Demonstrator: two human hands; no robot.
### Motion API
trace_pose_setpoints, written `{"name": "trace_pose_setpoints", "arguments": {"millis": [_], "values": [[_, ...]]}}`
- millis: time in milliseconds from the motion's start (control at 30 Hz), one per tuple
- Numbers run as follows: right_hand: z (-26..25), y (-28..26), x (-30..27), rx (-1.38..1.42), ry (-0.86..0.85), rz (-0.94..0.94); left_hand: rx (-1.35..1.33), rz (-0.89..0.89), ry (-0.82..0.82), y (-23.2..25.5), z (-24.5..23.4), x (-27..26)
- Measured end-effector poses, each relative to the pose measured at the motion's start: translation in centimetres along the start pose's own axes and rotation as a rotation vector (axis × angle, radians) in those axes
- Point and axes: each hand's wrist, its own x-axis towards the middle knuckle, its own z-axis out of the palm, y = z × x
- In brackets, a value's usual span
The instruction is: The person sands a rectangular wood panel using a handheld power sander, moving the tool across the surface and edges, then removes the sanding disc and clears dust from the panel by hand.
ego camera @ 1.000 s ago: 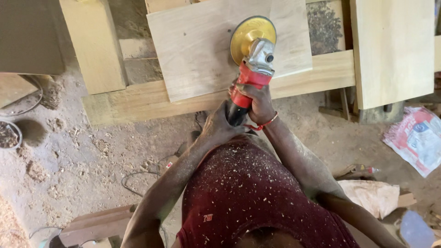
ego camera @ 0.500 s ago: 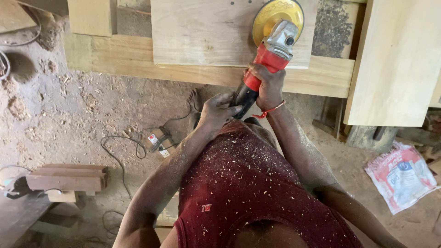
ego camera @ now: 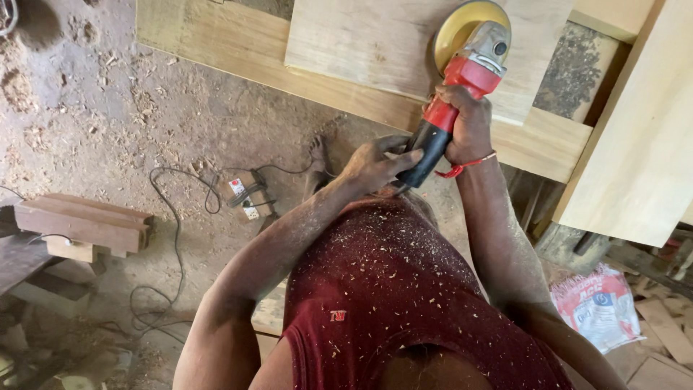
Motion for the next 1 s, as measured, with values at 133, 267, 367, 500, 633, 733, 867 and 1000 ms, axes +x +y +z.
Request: {"name": "trace_pose_setpoints", "arguments": {"millis": [133, 267, 367, 500, 633, 733, 867, 1000], "values": [[1.1, 0.4, 1.0, 0.023, -0.062, 0.106, -0.089, -0.052, -0.055, 0.2, 0.9, 3.3], [2.6, 1.4, 1.2, -0.017, -0.015, 0.181, -0.080, 0.002, -0.011, 0.3, 0.5, 2.9], [4.5, 2.8, 1.5, 0.006, -0.065, 0.133, -0.014, -0.129, 0.086, 0.7, -0.5, 2.0], [7.4, 4.4, 1.9, -0.168, -0.104, 0.115, -0.132, 0.065, 0.157, 0.9, -2.9, -0.2], [7.9, 5.2, 1.3, -0.144, -0.120, 0.102, -0.237, 0.078, 0.127, 0.3, -3.4, -0.8], [6.6, 4.2, 0.8, -0.127, -0.050, 0.098, -0.081, -0.004, 0.096, -0.1, -2.4, 0.4], [4.7, 2.9, 0.2, -0.102, 0.007, 0.081, -0.007, -0.041, -0.023, -0.4, -1.1, 1.8], [4.9, 3.6, 0.3, -0.119, -0.019, 0.091, -0.087, -0.011, 0.011, -0.6, -1.0, 1.1]]}}
